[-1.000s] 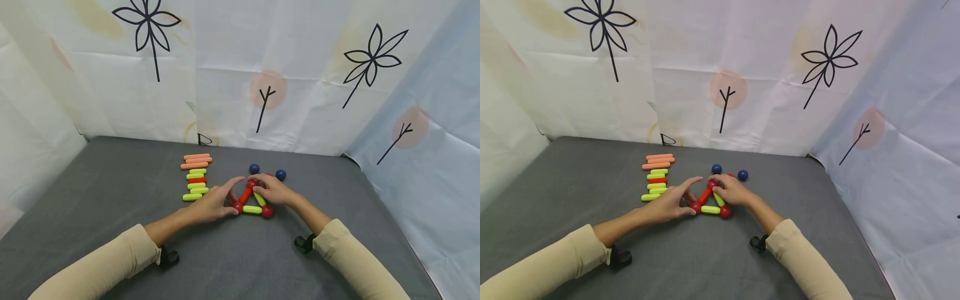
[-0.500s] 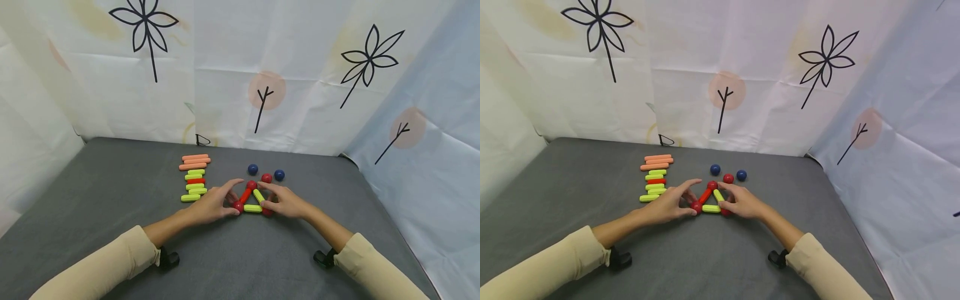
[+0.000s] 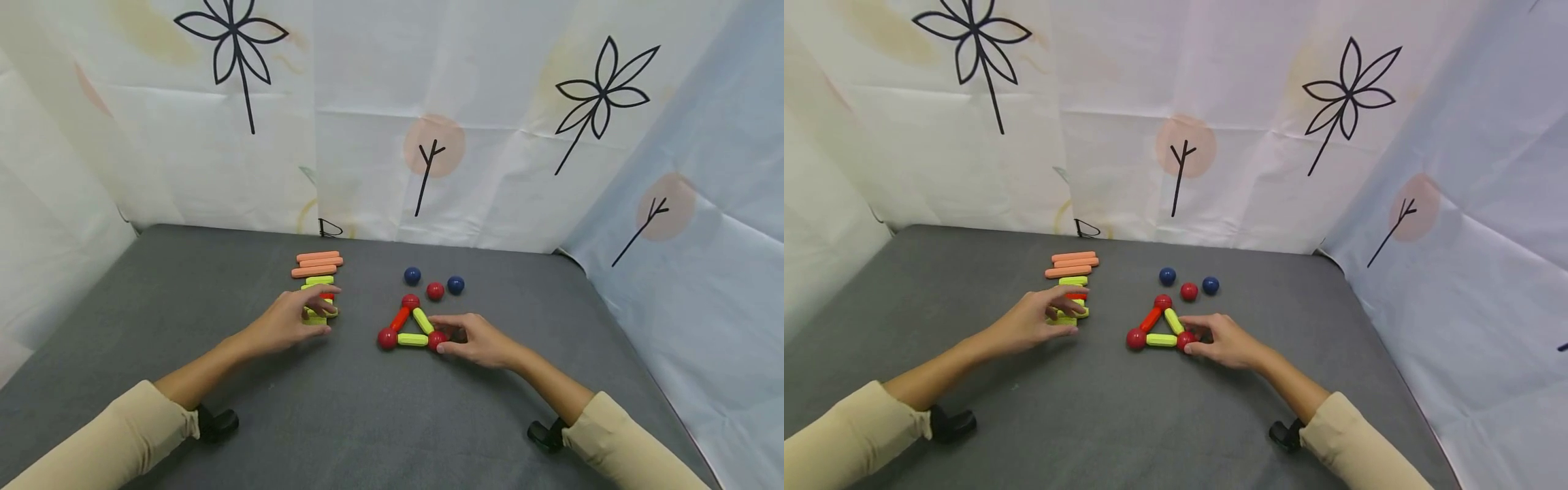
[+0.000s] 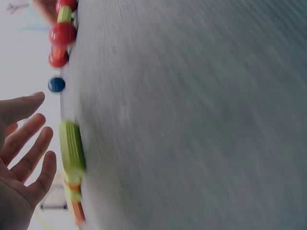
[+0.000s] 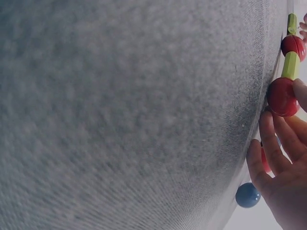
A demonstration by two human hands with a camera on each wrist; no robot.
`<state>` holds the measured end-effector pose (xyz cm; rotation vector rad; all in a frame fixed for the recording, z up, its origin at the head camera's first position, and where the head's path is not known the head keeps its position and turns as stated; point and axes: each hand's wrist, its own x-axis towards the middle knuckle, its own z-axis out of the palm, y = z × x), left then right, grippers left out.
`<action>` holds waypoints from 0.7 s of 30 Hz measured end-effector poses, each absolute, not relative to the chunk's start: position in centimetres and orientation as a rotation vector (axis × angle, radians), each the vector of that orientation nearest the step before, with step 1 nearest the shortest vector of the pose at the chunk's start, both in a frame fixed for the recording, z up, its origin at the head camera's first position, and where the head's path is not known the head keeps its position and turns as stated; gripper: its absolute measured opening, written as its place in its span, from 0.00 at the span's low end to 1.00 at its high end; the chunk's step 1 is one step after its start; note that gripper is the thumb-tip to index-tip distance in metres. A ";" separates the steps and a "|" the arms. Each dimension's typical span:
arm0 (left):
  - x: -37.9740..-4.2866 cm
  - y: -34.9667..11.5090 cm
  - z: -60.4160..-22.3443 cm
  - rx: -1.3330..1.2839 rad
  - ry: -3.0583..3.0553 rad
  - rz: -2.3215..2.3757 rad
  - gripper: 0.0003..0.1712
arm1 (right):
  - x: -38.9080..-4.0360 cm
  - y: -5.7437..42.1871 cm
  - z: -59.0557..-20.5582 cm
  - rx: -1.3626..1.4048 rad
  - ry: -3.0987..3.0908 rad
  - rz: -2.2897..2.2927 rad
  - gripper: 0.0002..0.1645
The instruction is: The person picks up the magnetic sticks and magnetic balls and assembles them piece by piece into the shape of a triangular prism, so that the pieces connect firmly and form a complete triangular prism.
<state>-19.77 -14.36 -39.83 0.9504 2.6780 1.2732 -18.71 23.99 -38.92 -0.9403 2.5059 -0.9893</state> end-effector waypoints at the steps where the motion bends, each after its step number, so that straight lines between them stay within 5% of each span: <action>1: -19.8 -14.9 -39.9 0.940 2.682 1.278 0.35 | -18.7 24.0 -38.9 -0.938 2.503 -0.991 0.32; 21: -19.7 -16.8 -40.2 0.897 2.809 0.947 0.27 | -18.7 24.0 -39.1 -0.936 2.505 -1.005 0.32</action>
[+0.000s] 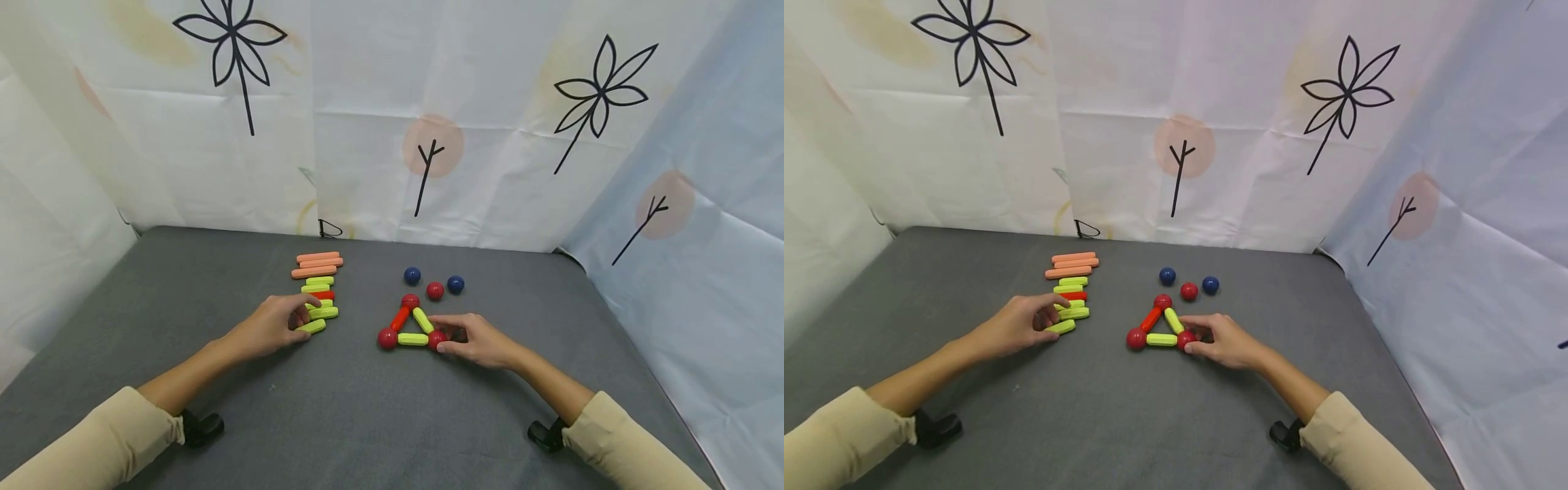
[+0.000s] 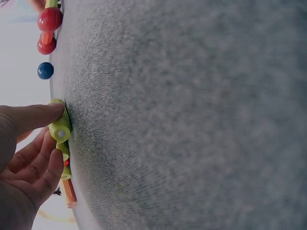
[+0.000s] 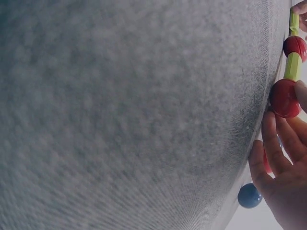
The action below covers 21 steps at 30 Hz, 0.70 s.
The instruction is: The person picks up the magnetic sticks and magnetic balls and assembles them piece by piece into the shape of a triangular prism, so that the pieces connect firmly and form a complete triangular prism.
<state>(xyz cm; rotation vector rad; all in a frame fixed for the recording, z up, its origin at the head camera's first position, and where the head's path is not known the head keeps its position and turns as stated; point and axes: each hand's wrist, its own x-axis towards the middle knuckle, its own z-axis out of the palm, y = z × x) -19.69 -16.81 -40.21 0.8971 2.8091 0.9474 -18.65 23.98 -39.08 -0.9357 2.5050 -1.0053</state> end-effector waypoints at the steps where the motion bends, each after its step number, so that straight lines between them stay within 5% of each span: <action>1: -19.7 -16.8 -40.2 0.890 2.800 0.932 0.26 | -18.7 24.0 -39.1 -0.936 2.508 -1.004 0.32; 8: -19.8 -15.4 -39.8 0.910 2.729 0.986 0.24 | -18.6 24.0 -38.9 -0.918 2.492 -1.023 0.32; 21: -23.6 -5.7 -38.3 0.924 2.547 1.485 0.18 | -18.4 23.9 -39.1 -0.915 2.476 -1.049 0.32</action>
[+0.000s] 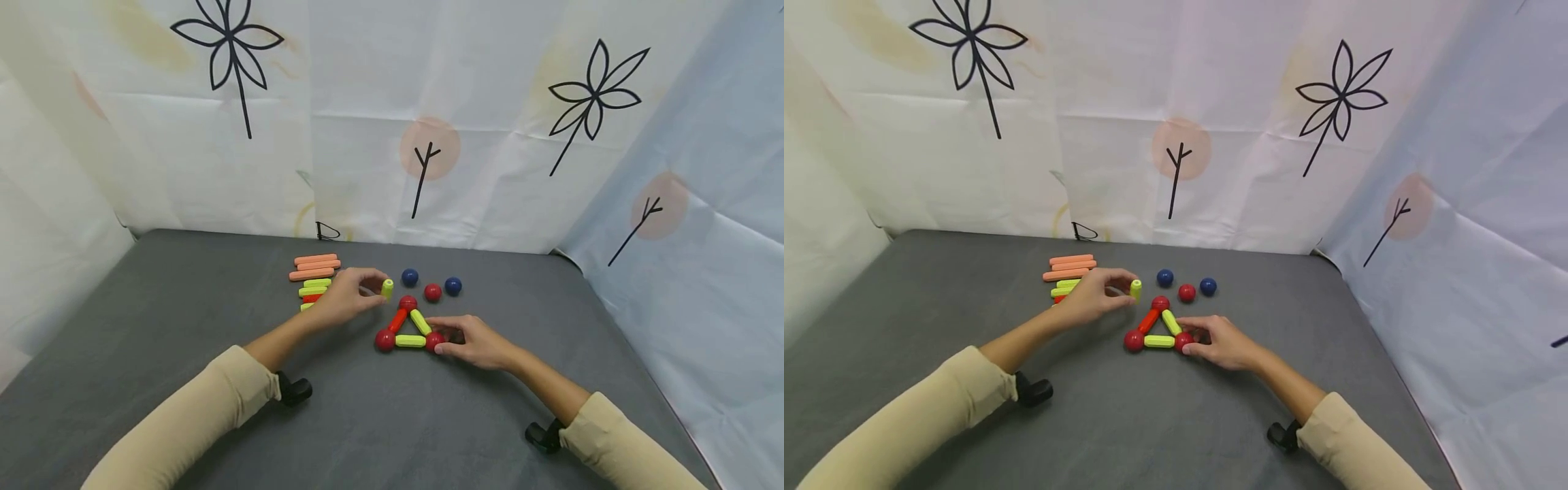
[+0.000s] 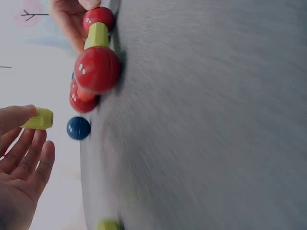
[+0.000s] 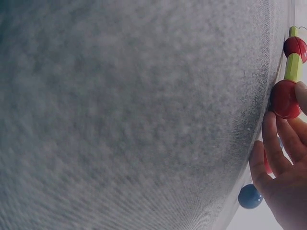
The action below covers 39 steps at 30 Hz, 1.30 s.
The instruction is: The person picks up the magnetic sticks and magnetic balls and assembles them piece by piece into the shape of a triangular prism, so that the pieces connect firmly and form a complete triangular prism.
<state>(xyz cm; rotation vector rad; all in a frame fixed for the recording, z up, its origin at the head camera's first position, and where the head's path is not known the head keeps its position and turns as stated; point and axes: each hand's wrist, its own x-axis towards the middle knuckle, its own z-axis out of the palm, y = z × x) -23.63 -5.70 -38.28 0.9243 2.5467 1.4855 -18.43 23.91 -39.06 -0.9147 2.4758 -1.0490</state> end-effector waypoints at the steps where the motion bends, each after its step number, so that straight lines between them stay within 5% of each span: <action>1: -24.0 -5.1 -38.3 0.921 2.534 1.508 0.18 | -18.4 23.9 -39.0 -0.911 2.475 -1.048 0.32; 19: -25.8 -2.1 -39.5 0.949 2.464 1.465 0.22 | -18.5 23.8 -39.0 -0.906 2.470 -1.055 0.32; 39: -23.3 -14.2 -39.3 0.997 2.556 1.323 0.20 | -18.5 23.7 -39.1 -0.907 2.485 -1.034 0.32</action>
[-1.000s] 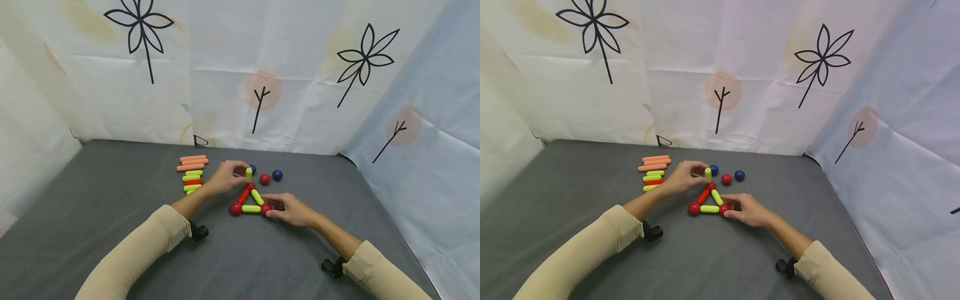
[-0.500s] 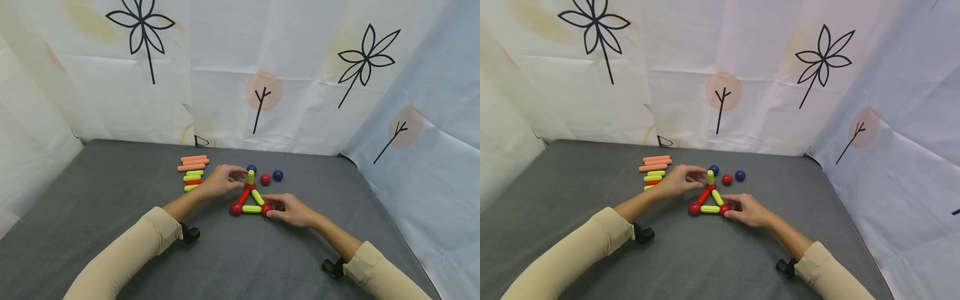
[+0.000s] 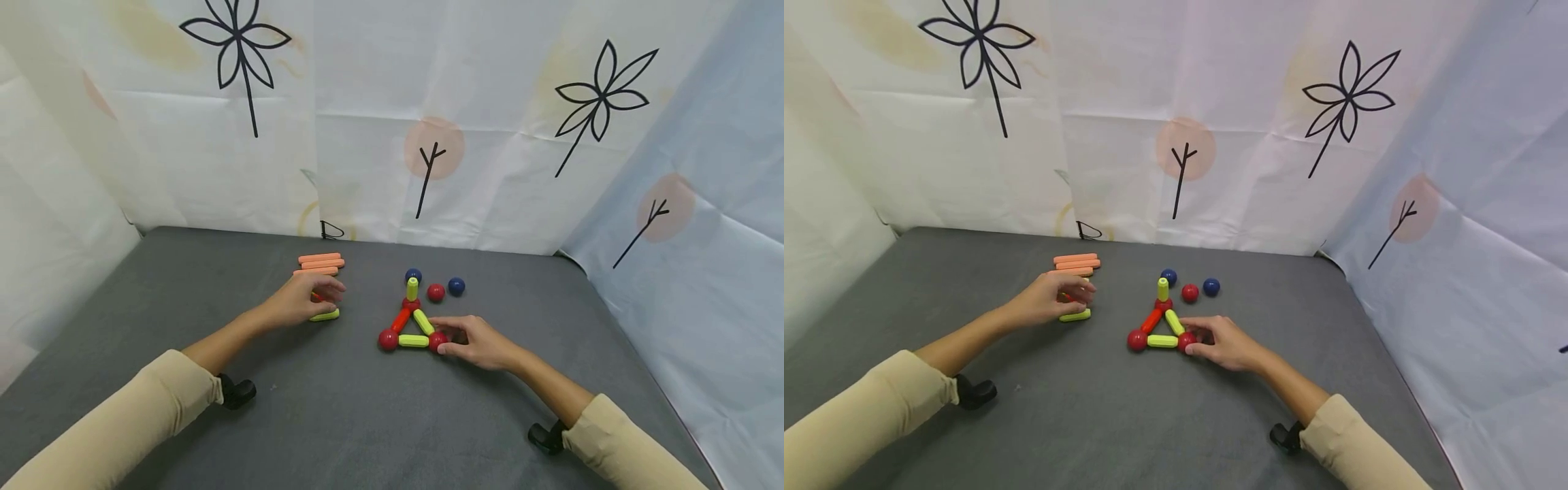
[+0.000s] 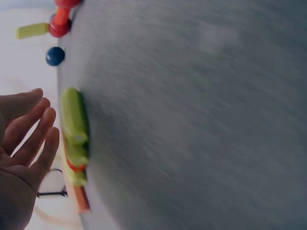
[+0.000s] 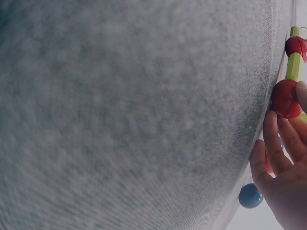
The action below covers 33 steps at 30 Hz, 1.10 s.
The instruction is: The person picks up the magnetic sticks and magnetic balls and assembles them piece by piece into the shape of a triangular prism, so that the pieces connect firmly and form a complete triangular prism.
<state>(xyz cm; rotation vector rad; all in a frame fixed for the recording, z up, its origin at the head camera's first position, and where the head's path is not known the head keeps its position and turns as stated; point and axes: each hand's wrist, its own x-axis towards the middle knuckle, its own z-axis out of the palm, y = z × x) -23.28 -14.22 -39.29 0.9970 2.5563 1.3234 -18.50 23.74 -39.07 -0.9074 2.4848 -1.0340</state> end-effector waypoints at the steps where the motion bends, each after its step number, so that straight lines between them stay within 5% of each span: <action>1: -23.2 -14.6 -39.4 0.988 2.555 1.318 0.20 | -18.5 23.8 -39.1 -0.904 2.486 -1.034 0.32; 15: -21.4 -15.5 -40.8 0.980 2.685 1.080 0.21 | -18.5 23.9 -39.1 -0.892 2.485 -1.038 0.32; 33: -19.8 -7.0 -39.0 1.100 2.337 1.549 0.26 | -18.4 23.8 -39.1 -0.897 2.497 -1.034 0.32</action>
